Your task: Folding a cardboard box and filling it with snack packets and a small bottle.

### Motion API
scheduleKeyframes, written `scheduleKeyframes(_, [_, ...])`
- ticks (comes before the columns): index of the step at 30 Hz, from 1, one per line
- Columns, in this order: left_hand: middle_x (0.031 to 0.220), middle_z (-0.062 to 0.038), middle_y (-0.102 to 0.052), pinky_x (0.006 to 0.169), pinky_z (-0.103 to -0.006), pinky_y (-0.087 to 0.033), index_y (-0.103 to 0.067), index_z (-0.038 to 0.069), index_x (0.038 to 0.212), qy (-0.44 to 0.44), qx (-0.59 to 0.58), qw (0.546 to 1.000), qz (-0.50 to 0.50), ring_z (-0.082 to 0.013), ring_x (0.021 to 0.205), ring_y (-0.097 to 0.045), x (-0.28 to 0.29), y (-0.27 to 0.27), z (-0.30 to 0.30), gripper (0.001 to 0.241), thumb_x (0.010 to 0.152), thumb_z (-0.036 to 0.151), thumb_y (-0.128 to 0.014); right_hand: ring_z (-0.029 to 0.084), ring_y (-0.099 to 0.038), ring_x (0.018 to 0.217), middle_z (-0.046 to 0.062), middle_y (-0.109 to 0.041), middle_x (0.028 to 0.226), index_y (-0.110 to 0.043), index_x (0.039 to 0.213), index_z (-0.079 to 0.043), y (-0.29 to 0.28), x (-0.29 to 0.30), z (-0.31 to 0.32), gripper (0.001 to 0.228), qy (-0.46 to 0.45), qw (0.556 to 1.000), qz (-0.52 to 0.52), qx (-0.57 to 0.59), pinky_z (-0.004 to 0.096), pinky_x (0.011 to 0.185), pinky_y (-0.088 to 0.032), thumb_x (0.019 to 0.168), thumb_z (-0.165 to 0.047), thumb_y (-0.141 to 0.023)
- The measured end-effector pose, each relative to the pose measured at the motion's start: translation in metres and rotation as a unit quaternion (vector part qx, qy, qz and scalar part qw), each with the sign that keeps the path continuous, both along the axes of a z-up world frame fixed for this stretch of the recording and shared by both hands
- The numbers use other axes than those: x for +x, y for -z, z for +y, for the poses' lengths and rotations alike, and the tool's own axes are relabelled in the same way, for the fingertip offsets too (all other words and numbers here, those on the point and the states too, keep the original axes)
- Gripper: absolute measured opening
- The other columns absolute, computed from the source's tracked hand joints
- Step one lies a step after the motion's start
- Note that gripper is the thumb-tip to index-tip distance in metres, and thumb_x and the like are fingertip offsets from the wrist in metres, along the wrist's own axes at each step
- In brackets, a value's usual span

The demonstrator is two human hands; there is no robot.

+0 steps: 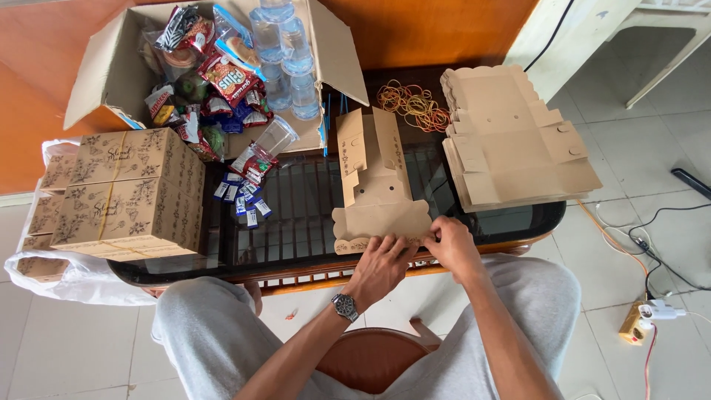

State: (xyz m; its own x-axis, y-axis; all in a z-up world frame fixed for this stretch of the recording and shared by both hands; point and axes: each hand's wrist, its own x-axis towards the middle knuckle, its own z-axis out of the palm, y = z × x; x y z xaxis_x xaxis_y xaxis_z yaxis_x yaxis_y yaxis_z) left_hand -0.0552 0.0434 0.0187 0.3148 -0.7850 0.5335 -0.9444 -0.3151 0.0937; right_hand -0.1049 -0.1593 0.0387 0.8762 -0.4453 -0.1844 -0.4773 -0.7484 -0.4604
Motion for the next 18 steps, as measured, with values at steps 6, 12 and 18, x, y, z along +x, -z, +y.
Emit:
scheduleKeyframes(6, [0.124, -0.008, -0.049, 0.096, -0.0412, -0.036, -0.057, 0.021, 0.133, -0.015, 0.096, 0.995, 0.035, -0.0294, 0.121, -0.045, -0.003, -0.004, 0.001, 0.046, 0.088, 0.024, -0.067, 0.035, -0.073, 0.107, 0.014, -0.077, 0.108, -0.073, 0.121, -0.01, -0.032, -0.009, 0.004, 0.042, 0.055, 0.994, 0.035, 0.088, 0.045, 0.087, -0.06, 0.091, -0.039, -0.067])
scheduleKeyframes(12, [0.123, -0.008, -0.048, 0.094, -0.0414, -0.037, -0.059, 0.021, 0.133, -0.014, 0.068, 0.997, 0.042, -0.0292, 0.12, -0.046, -0.001, 0.004, 0.0, 0.045, 0.088, 0.02, -0.062, 0.037, -0.07, 0.111, 0.017, -0.077, 0.113, -0.075, 0.12, -0.013, -0.011, -0.01, -0.014, 0.036, 0.087, 0.982, 0.025, 0.165, 0.046, 0.091, -0.059, 0.09, -0.032, -0.066])
scheduleKeyframes(18, [0.119, -0.008, -0.051, 0.095, -0.0394, -0.038, -0.064, 0.015, 0.125, -0.004, 0.026, 0.998, 0.058, -0.0281, 0.119, -0.049, 0.001, 0.004, 0.0, 0.037, 0.089, 0.024, -0.059, 0.036, -0.076, 0.095, 0.024, -0.077, 0.107, -0.074, 0.116, -0.002, -0.041, -0.012, 0.012, 0.029, 0.077, 0.957, -0.031, 0.276, 0.041, 0.084, -0.063, 0.092, -0.014, -0.063])
